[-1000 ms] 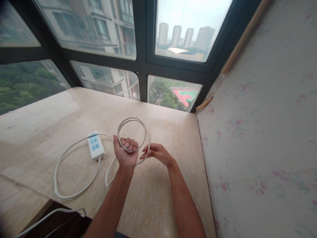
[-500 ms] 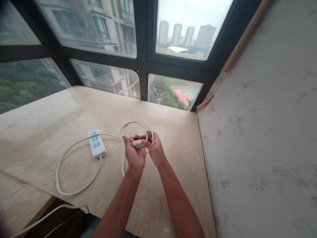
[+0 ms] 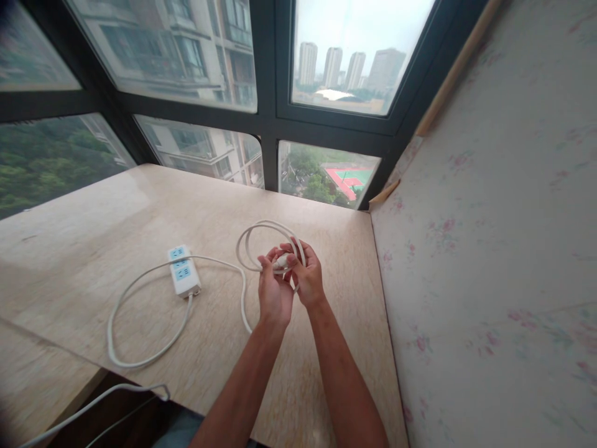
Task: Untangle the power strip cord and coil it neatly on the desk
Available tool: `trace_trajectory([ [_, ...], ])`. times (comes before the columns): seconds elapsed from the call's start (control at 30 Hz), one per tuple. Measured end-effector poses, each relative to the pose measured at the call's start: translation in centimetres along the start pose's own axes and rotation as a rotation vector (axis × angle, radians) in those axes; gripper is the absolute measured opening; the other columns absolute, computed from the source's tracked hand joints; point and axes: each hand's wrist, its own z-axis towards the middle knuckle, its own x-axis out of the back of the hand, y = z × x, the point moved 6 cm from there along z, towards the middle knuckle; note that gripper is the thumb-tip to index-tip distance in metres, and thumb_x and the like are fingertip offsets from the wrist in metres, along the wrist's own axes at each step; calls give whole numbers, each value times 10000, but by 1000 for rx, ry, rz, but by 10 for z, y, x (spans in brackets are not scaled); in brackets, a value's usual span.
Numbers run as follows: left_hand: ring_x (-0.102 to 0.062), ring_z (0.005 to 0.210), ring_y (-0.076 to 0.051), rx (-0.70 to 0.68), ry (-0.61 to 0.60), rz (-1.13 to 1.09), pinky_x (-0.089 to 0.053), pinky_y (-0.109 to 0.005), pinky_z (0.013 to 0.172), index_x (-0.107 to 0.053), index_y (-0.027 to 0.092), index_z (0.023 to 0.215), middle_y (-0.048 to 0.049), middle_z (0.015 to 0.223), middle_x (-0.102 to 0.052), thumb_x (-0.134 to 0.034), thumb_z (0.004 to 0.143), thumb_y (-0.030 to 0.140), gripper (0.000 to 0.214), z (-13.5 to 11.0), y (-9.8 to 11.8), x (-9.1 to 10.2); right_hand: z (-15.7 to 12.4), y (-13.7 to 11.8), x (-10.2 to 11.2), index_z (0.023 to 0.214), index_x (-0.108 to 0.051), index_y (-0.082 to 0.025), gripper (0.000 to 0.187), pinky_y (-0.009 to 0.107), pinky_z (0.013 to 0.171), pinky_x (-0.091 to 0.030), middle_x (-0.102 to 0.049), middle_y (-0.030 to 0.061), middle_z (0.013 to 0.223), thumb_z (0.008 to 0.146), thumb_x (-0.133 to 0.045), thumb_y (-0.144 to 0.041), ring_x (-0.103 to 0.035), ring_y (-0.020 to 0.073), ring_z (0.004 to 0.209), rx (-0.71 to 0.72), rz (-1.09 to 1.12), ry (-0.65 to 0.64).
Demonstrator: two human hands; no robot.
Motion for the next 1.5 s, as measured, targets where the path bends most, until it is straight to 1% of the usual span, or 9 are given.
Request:
trace_trajectory([
  [0.13, -636, 975, -154, 83, -69, 39, -444, -263, 852, -634, 182, 994, -62, 1069, -680, -654, 836, 316, 207, -4, -1, -4, 3, -8, 6, 1106, -609, -242, 410, 307, 762, -554, -676, 17, 912, 746, -767, -360, -652, 166, 818, 13, -35, 8],
  [0.33, -646, 1000, -188, 285, -166, 177, -465, -313, 872, -630, 166, 1014, -78, 1056, -694, -766, 685, 200, 357, -10, 24, 11, 6, -16, 18, 1092, -655, -235, 343, 226, 611, -524, -655, -3, 817, 787, -731, -373, -618, 118, 699, -85, -52, -67],
  [0.53, -708, 787, -241, 374, -338, 477, -540, -342, 718, -639, 134, 1003, -119, 889, -718, -796, 670, 316, 411, 7, 62, 23, -5, -30, 20, 1043, -708, -177, 297, 221, 559, -468, -669, 29, 795, 800, -719, -348, -596, 121, 654, -281, -217, -331],
  [0.7, -680, 536, -212, 606, -582, 795, -474, -234, 441, -657, 118, 857, -125, 739, -692, -752, 726, 471, 389, 2, 47, 16, -18, -36, 8, 920, -728, -152, 222, 237, 607, -452, -655, 31, 742, 830, -681, -350, -584, 132, 674, -327, -434, -580],
  [0.8, -549, 348, -126, 586, -576, 830, -317, -169, 321, -627, 133, 773, -56, 564, -618, -689, 743, 581, 453, -2, 38, 15, -20, -37, 7, 884, -724, -155, 218, 239, 634, -455, -641, 24, 740, 837, -672, -361, -573, 133, 696, -308, -553, -591],
  [0.97, -235, 259, -16, 562, -476, 759, -99, -159, 303, -618, 128, 696, 73, 412, -371, -673, 745, 606, 483, -4, 29, 25, -19, -30, 15, 1008, -674, -167, 285, 216, 581, -450, -664, 28, 845, 811, -707, -371, -563, 109, 663, -367, -566, -536],
  [1.17, -209, 293, -12, 761, -337, 520, -112, -143, 321, -539, 143, 653, 102, 406, -305, -683, 795, 504, 414, -8, 17, 38, -15, -25, 22, 1050, -632, -158, 411, 242, 627, -509, -680, 57, 885, 728, -791, -358, -634, 149, 764, -383, -348, -523],
  [1.3, -156, 290, -26, 955, -305, 234, -105, -150, 315, -431, 173, 585, 103, 400, -237, -552, 910, 406, 418, -15, 6, 37, -14, -31, 24, 1078, -632, -183, 549, 289, 696, -557, -658, 105, 1110, 620, -864, -378, -657, 216, 944, -328, -183, -564],
  [1.5, -211, 329, -55, 950, -330, 54, -156, -182, 350, -290, 198, 522, 69, 438, -229, -488, 910, 481, 520, -20, 2, 34, -13, -27, 30, 1054, -639, -212, 582, 353, 823, -560, -587, 98, 1290, 541, -908, -263, -640, 257, 1071, -334, -130, -576],
])
